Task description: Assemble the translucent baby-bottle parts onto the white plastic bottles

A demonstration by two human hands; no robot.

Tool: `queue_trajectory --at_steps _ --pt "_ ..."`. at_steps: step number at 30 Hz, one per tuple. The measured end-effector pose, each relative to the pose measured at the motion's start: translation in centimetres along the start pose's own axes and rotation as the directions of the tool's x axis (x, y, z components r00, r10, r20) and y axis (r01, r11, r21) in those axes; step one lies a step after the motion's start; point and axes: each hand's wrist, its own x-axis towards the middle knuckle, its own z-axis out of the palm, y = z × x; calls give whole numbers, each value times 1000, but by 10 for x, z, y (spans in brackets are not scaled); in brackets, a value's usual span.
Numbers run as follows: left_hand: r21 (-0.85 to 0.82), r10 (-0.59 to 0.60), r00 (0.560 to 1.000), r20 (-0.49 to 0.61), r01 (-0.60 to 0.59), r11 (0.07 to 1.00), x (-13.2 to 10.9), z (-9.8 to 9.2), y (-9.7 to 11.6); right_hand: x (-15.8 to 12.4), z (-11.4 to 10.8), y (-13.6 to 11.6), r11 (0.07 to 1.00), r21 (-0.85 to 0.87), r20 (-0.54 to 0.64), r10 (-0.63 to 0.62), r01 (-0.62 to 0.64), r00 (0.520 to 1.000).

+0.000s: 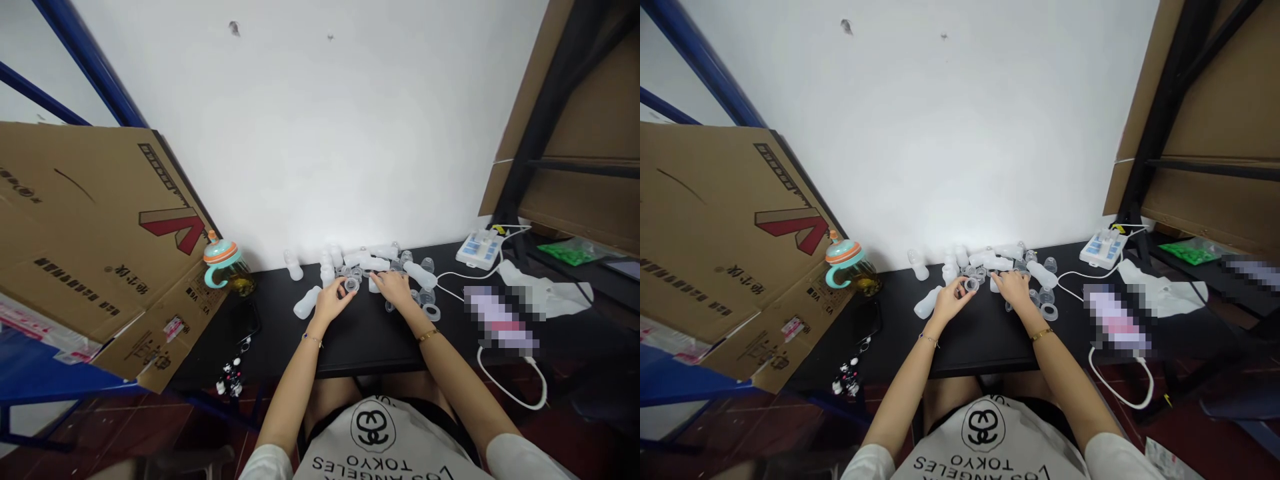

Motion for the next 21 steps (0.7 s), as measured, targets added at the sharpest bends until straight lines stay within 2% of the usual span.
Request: queue_trajectory --at_steps 8,14,21 --pt "16 13 1000 -2 -13 1000 0 0 -1 5 9 4 991 119 -134 -51 68 990" --pt "31 15 1000 -4 -14 999 -1 -2 1 7 10 5 961 221 -303 -96 168 948" --pt "27 10 1000 -4 -10 1000 -1 -3 3 8 20 2 878 390 -353 -136 278 926"
